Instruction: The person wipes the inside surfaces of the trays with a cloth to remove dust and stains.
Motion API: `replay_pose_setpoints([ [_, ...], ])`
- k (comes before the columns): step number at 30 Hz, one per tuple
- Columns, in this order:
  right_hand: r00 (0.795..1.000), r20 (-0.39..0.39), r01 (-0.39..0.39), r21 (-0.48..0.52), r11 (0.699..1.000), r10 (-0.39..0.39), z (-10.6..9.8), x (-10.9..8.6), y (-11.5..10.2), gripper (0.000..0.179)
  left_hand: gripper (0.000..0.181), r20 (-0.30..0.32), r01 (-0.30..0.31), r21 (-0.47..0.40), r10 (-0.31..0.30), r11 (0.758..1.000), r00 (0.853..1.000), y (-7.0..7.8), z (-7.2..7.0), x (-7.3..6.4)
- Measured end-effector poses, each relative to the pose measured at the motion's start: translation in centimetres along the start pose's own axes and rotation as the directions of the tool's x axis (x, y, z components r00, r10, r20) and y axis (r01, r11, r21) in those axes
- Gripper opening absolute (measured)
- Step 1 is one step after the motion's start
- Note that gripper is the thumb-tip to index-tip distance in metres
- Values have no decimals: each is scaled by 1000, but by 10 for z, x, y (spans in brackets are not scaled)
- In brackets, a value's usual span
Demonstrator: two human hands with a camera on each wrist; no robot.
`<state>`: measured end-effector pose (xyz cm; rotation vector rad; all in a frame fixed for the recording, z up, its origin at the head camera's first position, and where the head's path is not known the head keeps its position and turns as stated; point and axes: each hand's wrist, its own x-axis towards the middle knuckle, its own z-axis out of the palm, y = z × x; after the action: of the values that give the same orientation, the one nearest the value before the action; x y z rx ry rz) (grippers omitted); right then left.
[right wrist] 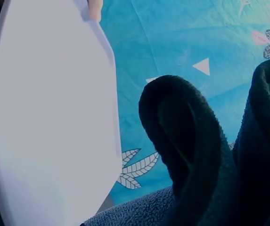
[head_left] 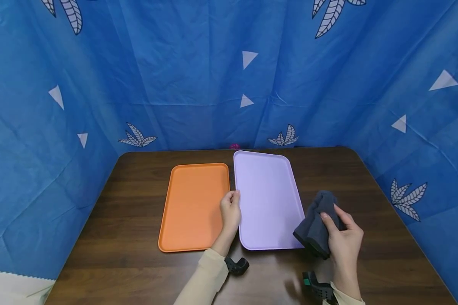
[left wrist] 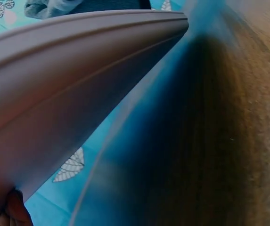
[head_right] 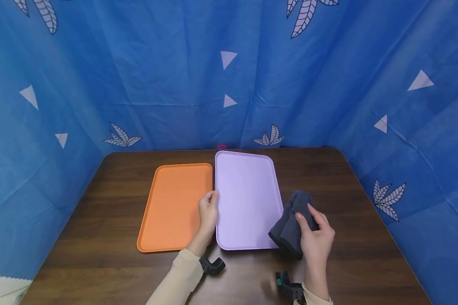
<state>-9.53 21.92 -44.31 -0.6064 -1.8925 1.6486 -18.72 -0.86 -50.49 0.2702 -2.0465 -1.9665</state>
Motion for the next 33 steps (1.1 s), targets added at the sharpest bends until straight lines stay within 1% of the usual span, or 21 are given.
replay_pose_setpoints([
  [5,1000,13,-11,43,999,10,1,-2,2,40,27,10,10,34,-10,999,1000,-11,1,1],
  [8,999,32,-15,43,999,13,2,-4,2,40,28,12,38,45,-39,998,999,-16,2,2],
  [10,999,47,-5,28,1000,4,3,-5,3,40,29,21,51,69,-52,996,998,-17,2,2],
  [13,998,66,11,21,1000,-12,6,-7,3,39,31,58,67,114,-74,991,996,-17,3,1],
  [15,997,77,25,14,1000,-26,8,-9,3,39,31,84,61,159,-75,985,994,-16,3,1],
  [18,996,86,32,20,999,-34,12,-11,4,38,34,128,66,208,-94,976,987,-13,3,-1],
  [22,995,93,25,45,999,-29,16,-14,3,38,51,165,75,267,-122,961,979,-8,3,-4],
  [24,995,100,24,42,999,-29,18,-15,3,38,56,180,70,290,-127,954,975,-4,2,-5],
  [25,994,104,26,38,999,-30,19,-16,3,38,57,184,64,304,-124,951,975,-2,2,-6],
  [27,993,115,25,24,999,-27,20,-17,2,38,54,192,26,329,-94,944,977,3,2,-7],
  [30,992,126,14,4,1000,-14,22,-18,1,39,48,197,-71,359,-1,931,980,12,-1,-10],
  [32,991,133,13,-1,1000,-13,22,-19,1,39,44,194,-125,362,56,924,979,19,-4,-11],
  [33,991,135,13,-3,1000,-12,23,-19,1,39,42,191,-139,354,75,925,979,22,-6,-11],
])
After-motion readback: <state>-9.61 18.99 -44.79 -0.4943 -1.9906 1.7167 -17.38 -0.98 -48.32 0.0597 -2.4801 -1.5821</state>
